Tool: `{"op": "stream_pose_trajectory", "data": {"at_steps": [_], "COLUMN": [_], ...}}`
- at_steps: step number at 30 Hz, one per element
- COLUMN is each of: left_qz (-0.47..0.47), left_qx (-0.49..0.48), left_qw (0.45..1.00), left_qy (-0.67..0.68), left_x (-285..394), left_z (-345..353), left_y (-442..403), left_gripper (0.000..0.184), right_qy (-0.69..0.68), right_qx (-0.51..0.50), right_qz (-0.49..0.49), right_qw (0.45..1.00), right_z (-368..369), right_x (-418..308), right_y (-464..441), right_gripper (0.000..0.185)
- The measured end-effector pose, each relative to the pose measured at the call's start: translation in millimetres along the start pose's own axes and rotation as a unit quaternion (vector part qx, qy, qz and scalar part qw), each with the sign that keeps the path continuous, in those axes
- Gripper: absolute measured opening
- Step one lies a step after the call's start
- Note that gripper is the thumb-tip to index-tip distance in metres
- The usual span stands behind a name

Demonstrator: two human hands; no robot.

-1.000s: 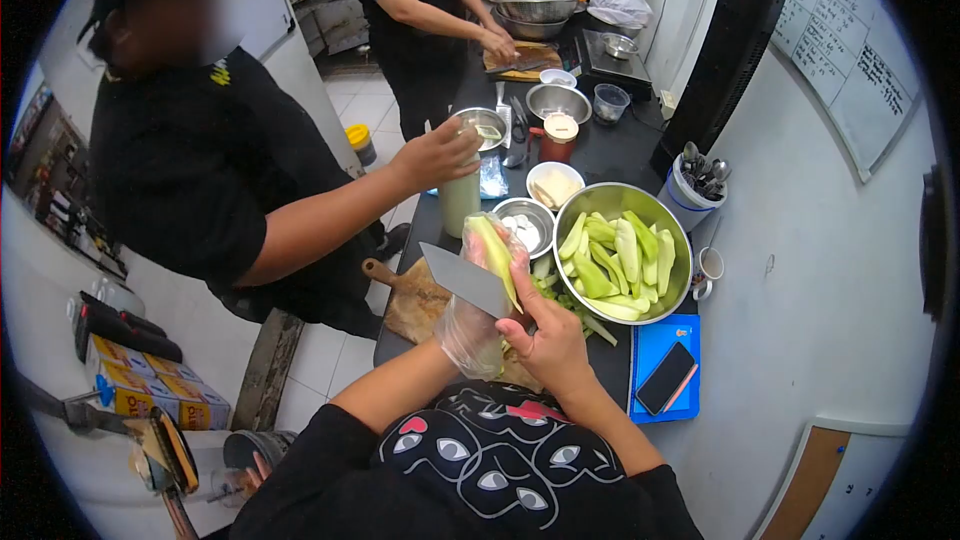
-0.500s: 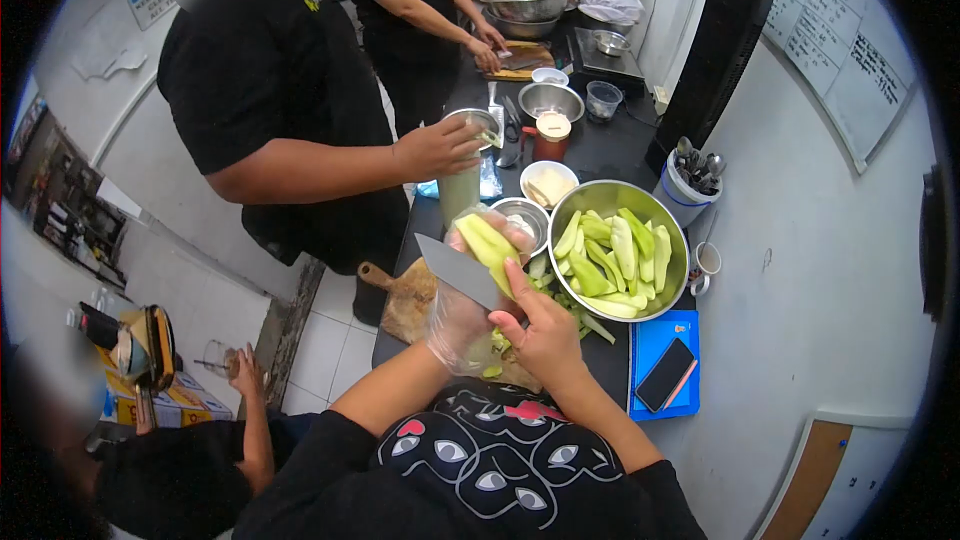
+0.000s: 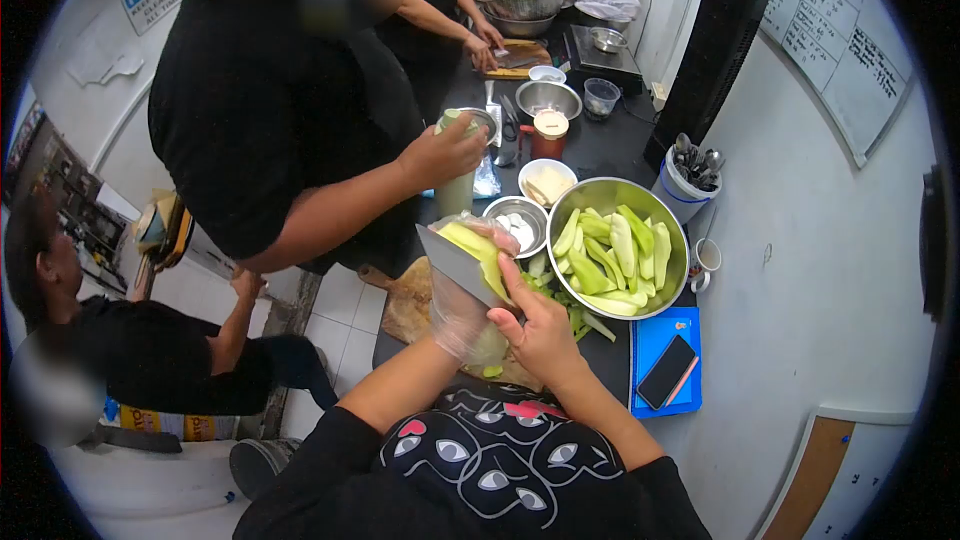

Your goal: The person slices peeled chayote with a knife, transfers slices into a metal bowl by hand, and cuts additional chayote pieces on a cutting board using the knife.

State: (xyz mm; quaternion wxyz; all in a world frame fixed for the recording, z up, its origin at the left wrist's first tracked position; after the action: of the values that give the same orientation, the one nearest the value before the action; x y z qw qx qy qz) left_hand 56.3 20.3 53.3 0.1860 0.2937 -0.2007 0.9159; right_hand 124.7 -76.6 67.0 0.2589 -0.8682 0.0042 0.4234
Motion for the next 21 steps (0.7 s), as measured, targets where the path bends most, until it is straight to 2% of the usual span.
{"op": "stream_pose_trajectory", "data": {"at_steps": [2,5,8,11,14,16,18,21], "left_qz": [-0.081,-0.100,-0.108,-0.108,-0.043,0.012,0.053,0.094], "left_qx": [-0.018,-0.039,0.044,0.048,0.012,0.005,-0.012,-0.034], "left_qw": [0.981,0.961,0.993,0.993,0.998,0.977,0.956,0.959], "left_qy": [0.173,0.255,0.017,0.010,-0.038,-0.212,-0.287,-0.264], "left_x": [-8.2,-10.1,-7.4,-12.3,-13.8,-4.6,1.7,4.2], "left_z": [1.2,5.6,4.9,-1.5,-8.6,-5.8,4.2,12.0], "left_y": [-7.9,-13.0,-7.9,-6.0,-0.9,5.0,7.4,10.3], "left_gripper": [0.042,0.044,0.044,0.058,0.058,0.052,0.046,0.040], "right_qy": [-0.012,-0.022,-0.012,0.014,0.014,0.027,0.059,0.097], "right_qx": [-0.019,-0.040,-0.066,-0.076,-0.045,-0.015,0.009,0.007], "right_qz": [0.037,0.059,0.103,0.130,0.107,0.079,0.047,0.050], "right_qw": [0.999,0.997,0.992,0.988,0.993,0.996,0.997,0.994], "right_z": [-1.7,-2.8,-4.6,-1.0,0.6,-1.5,-4.7,-3.3], "right_x": [1.6,5.3,5.3,4.9,4.5,5.2,3.9,4.7], "right_y": [2.2,5.7,6.2,7.0,9.7,11.2,10.7,11.2], "right_gripper": [0.071,0.074,0.075,0.075,0.076,0.076,0.076,0.073]}}
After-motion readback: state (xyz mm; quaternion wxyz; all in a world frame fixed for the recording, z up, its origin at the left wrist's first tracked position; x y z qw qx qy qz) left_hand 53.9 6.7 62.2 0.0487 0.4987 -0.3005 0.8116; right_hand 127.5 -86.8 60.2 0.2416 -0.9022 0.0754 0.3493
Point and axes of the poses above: each hand's wrist, its own y-axis away from the middle knuckle, its own z-axis out of the palm, x = y × z, the point moved 7 cm from there along -y, towards the middle knuckle, and after that the axes turned 2 degrees about x, right-handed, at the moved point
